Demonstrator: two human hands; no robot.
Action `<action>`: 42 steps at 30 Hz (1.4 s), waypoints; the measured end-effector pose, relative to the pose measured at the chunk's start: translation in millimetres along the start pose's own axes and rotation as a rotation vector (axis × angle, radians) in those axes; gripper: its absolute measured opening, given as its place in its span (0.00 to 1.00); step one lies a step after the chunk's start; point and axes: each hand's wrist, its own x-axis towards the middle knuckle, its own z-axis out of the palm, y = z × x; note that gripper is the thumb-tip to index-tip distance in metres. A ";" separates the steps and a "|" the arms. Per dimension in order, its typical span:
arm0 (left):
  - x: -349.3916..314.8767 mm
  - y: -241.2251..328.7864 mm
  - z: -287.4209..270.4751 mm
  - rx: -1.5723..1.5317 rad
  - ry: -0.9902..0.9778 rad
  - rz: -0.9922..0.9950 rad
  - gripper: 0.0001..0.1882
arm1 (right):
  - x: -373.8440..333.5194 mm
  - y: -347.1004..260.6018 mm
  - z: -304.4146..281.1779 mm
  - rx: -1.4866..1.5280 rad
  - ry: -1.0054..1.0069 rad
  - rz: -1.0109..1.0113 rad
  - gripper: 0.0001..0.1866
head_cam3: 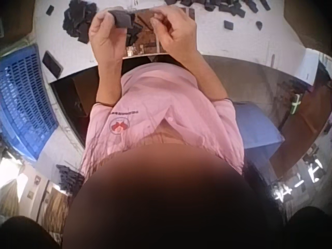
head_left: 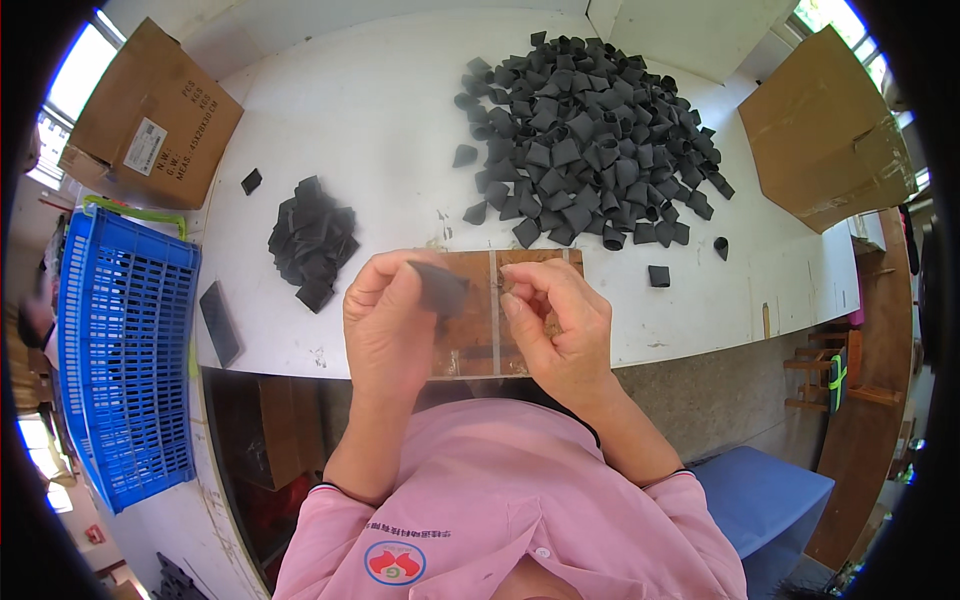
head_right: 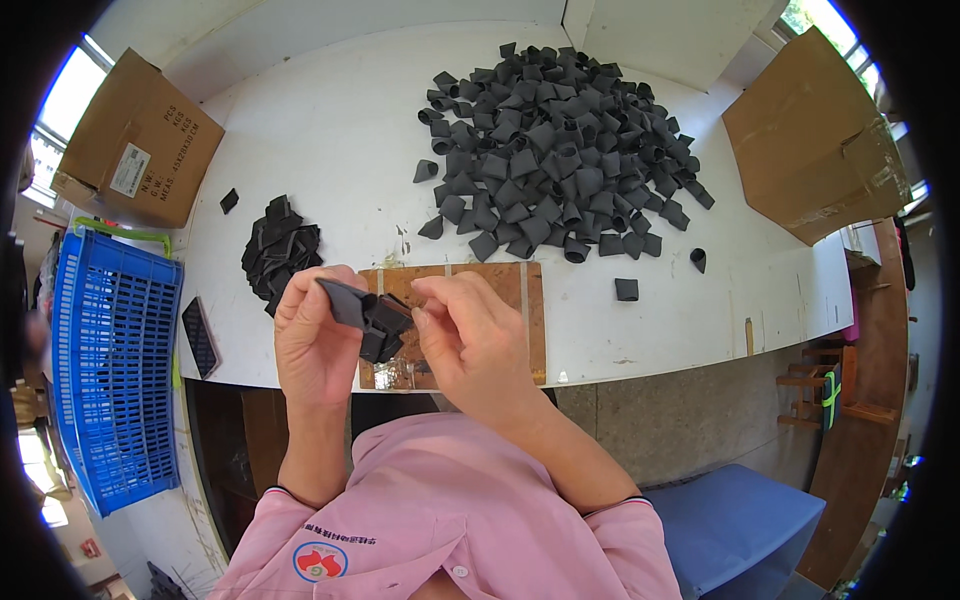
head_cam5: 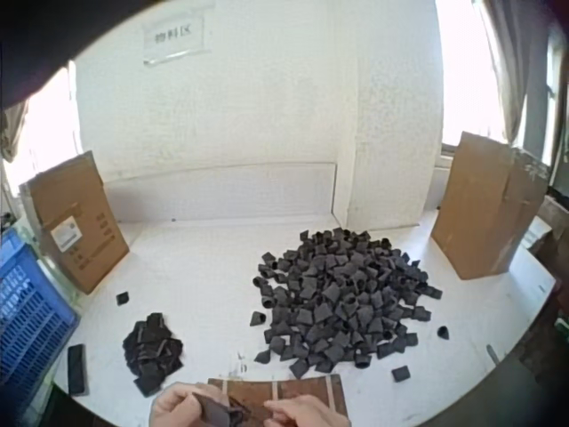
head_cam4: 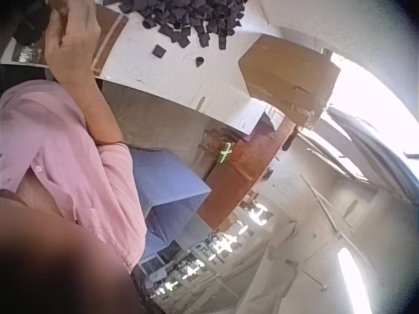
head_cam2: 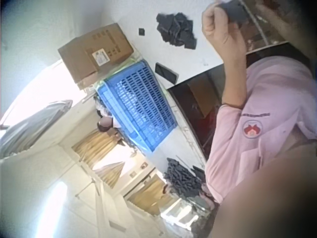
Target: Sort small black foam or rubber blocks on a workbench.
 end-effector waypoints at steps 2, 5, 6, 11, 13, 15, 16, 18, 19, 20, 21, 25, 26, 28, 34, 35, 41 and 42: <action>-1.0 2.0 -6.3 -0.305 -0.085 -0.121 0.09 | 2.1 -8.6 1.4 -0.035 0.050 -0.121 0.12; -9.9 5.4 1.0 -0.309 0.011 -0.150 0.09 | 7.3 -20.0 8.1 -0.102 0.104 -0.260 0.14; -12.9 7.4 4.2 -0.284 0.065 -0.162 0.09 | 8.7 -23.3 10.0 -0.102 0.102 -0.258 0.14; -28.7 11.2 -0.8 -0.075 -0.040 -0.100 0.05 | 4.6 -26.8 12.9 -0.087 -0.016 -0.333 0.11; -31.9 9.6 -6.1 0.121 -0.056 -0.021 0.05 | 0.8 -32.8 5.9 0.060 -0.155 -0.157 0.08; -34.0 5.1 -18.8 0.318 0.048 0.045 0.04 | -1.0 -27.8 -7.0 0.155 -0.195 -0.042 0.07; -33.8 1.1 -27.5 0.516 0.138 0.117 0.03 | -0.9 -24.0 -15.7 0.246 -0.223 0.064 0.07; -24.0 -14.3 -54.1 0.670 0.253 0.113 0.04 | 23.8 -20.4 -40.0 0.365 -0.076 0.435 0.05; -14.7 -26.6 -69.9 0.812 0.228 0.077 0.05 | 48.1 4.5 -54.1 0.326 0.020 0.420 0.06; -7.2 -35.5 -81.3 0.958 0.208 0.041 0.06 | 68.0 35.9 -65.3 0.290 0.108 0.405 0.07; 0.5 -42.1 -82.2 0.957 0.194 0.033 0.06 | 70.1 64.8 -78.2 0.044 0.226 0.380 0.07; 11.3 -70.5 -96.0 1.526 0.050 0.008 0.12 | 23.5 87.9 -54.1 0.118 0.384 0.466 0.09; 11.5 -76.2 -99.8 1.712 0.013 0.016 0.14 | 4.4 89.9 -46.7 0.128 0.233 0.472 0.11; 13.1 -82.2 -105.5 1.704 0.025 -0.049 0.11 | -25.4 79.8 -23.6 0.132 0.032 0.605 0.11; 19.7 -71.1 -114.3 1.584 -0.080 0.233 0.05 | -58.2 54.7 15.1 -0.077 -0.307 0.280 0.06; 20.1 -66.2 -112.3 1.555 -0.098 0.238 0.05 | -58.0 51.4 19.6 -0.075 -0.305 0.282 0.06; 17.6 -46.9 -102.2 1.548 -0.180 0.338 0.06 | -56.6 44.1 40.5 -0.245 -0.340 0.102 0.07; 15.4 -43.6 -99.4 1.460 -0.177 0.288 0.06 | -55.7 41.9 42.8 -0.312 -0.294 0.060 0.09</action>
